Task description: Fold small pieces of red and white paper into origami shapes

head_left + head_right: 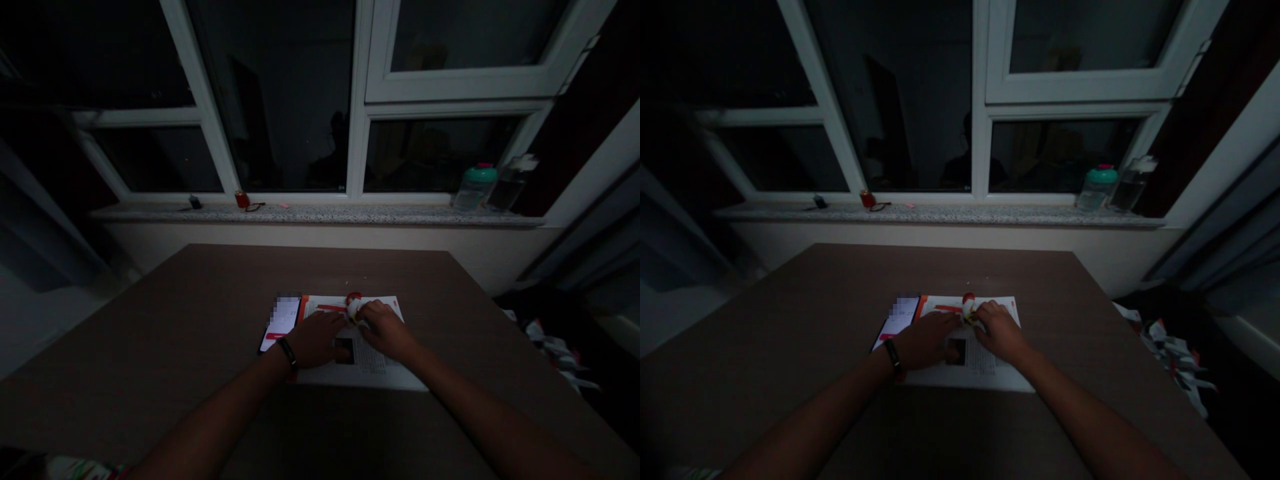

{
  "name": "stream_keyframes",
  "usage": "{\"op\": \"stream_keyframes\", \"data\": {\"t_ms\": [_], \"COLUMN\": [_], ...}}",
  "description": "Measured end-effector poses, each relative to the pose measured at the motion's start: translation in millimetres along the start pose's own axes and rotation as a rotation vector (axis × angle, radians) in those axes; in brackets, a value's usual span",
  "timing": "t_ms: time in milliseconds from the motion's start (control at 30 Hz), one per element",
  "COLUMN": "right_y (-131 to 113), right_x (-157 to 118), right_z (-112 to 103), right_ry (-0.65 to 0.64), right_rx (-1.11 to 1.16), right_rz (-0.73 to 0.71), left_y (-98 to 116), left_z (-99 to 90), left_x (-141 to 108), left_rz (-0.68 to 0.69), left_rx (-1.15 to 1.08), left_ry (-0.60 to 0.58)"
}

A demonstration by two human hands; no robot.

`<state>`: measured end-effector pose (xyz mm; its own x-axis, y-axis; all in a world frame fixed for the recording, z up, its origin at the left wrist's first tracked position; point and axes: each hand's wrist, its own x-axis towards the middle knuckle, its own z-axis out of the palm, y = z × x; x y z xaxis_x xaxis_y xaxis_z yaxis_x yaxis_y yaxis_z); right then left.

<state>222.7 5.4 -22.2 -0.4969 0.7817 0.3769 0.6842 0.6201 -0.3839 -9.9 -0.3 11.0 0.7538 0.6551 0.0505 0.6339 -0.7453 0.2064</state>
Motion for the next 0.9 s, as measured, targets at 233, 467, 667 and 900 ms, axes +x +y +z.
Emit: {"op": "stream_keyframes", "data": {"t_ms": [233, 467, 667, 900], "right_y": [-6.5, -15.5, -12.4, 0.4], "right_x": [-2.1, -3.5, -5.0, -3.7], "right_z": [0.5, 3.5, 6.2, 5.3], "right_ry": [-0.067, -0.104, -0.116, 0.044], "right_rx": [0.110, 0.167, 0.247, 0.206], "right_rz": [-0.141, -0.153, -0.149, -0.016], "left_y": [-10.5, 0.6, 7.9, 6.9], "left_z": [9.0, -3.4, 4.2, 5.6], "left_x": [-0.3, 1.1, 4.0, 2.1], "left_rz": [-0.152, -0.365, -0.121, -0.085], "left_rx": [0.129, 0.173, 0.083, 0.097], "left_ry": [0.114, 0.138, 0.139, 0.084]}}
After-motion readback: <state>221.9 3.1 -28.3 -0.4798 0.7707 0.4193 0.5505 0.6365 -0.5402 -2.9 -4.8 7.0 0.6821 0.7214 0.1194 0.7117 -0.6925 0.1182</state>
